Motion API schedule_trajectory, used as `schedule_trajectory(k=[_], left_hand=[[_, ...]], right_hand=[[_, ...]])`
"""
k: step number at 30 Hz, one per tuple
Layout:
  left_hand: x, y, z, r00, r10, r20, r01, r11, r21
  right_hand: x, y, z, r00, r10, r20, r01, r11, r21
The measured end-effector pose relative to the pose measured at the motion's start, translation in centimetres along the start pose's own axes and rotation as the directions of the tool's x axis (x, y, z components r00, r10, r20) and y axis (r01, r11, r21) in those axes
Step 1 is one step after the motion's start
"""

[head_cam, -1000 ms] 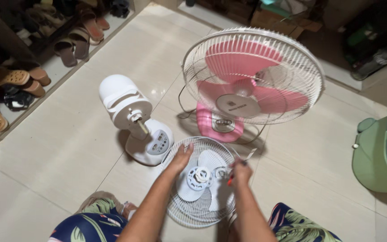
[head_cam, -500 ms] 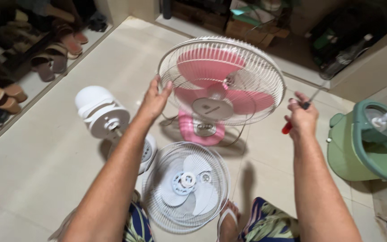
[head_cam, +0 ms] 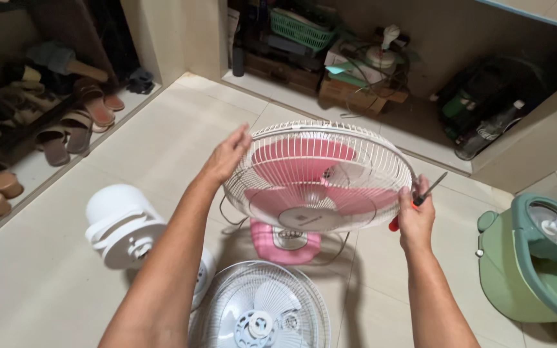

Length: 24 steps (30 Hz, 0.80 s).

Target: The person uses a screwdriver to remove the front grille and fan blades from a white electric fan. They then remove the rear grille and place the disassembled parts on the floor.

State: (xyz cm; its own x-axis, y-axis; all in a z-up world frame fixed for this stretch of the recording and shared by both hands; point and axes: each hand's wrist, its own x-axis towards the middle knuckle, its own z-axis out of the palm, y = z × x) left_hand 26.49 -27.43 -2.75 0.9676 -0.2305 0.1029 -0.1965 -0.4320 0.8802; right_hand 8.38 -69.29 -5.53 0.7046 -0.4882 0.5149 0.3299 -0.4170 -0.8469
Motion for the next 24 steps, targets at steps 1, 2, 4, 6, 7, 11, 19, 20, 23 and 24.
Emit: schedule_trajectory(k=[1, 2, 4, 6, 7, 11, 19, 20, 23, 24], left_hand=[[-0.7, 0.5, 0.2, 1.000, 0.021, 0.008, -0.021, 1.000, 0.006], [-1.3, 1.0, 0.4, 0.999, 0.041, 0.016, -0.041, 0.999, 0.011], [-3.4, 1.4, 1.3, 0.999, 0.034, -0.029, -0.035, 0.999, -0.013], [-4.7, 2.1, 1.6, 0.997, 0.002, -0.071, -0.002, 1.000, -0.001], [-5.3, 2.5, 1.9, 0.996, -0.033, -0.083, 0.034, 0.999, 0.018], [-7.0, 4.0, 3.0, 0.994, -0.040, -0.101, 0.046, 0.997, 0.062], [-9.4, 3.9, 2.8, 0.988, -0.018, -0.156, 0.015, 1.000, -0.021], [-9.4, 3.7, 2.7, 0.989, -0.031, -0.143, 0.026, 0.999, -0.032], [-9.0, 3.1, 2.9, 0.989, -0.035, -0.141, 0.022, 0.995, -0.093], [-9.0, 2.6, 3.0, 0.990, -0.026, -0.140, 0.013, 0.996, -0.094]], right_hand=[[0.3, -0.1, -0.1, 0.994, 0.112, -0.001, -0.112, 0.994, 0.001], [0.6, -0.4, -0.4, 0.975, 0.223, -0.001, -0.223, 0.975, 0.003], [0.3, -0.8, -1.2, 0.927, 0.376, 0.010, -0.376, 0.927, 0.004], [0.7, -1.6, -1.3, 0.901, 0.432, 0.025, -0.433, 0.901, 0.020], [0.9, -2.1, -1.4, 0.928, 0.370, 0.043, -0.370, 0.929, -0.011], [1.5, -4.7, -0.5, 0.996, 0.077, 0.053, -0.060, 0.962, -0.268], [1.3, -15.9, 7.2, 0.846, -0.338, 0.413, 0.497, 0.781, -0.377], [1.4, -17.2, 8.5, 0.793, -0.366, 0.486, 0.566, 0.738, -0.368], [2.5, -20.3, 11.5, 0.681, -0.341, 0.648, 0.666, 0.657, -0.354], [2.5, -21.0, 12.3, 0.649, -0.312, 0.694, 0.681, 0.644, -0.348]])
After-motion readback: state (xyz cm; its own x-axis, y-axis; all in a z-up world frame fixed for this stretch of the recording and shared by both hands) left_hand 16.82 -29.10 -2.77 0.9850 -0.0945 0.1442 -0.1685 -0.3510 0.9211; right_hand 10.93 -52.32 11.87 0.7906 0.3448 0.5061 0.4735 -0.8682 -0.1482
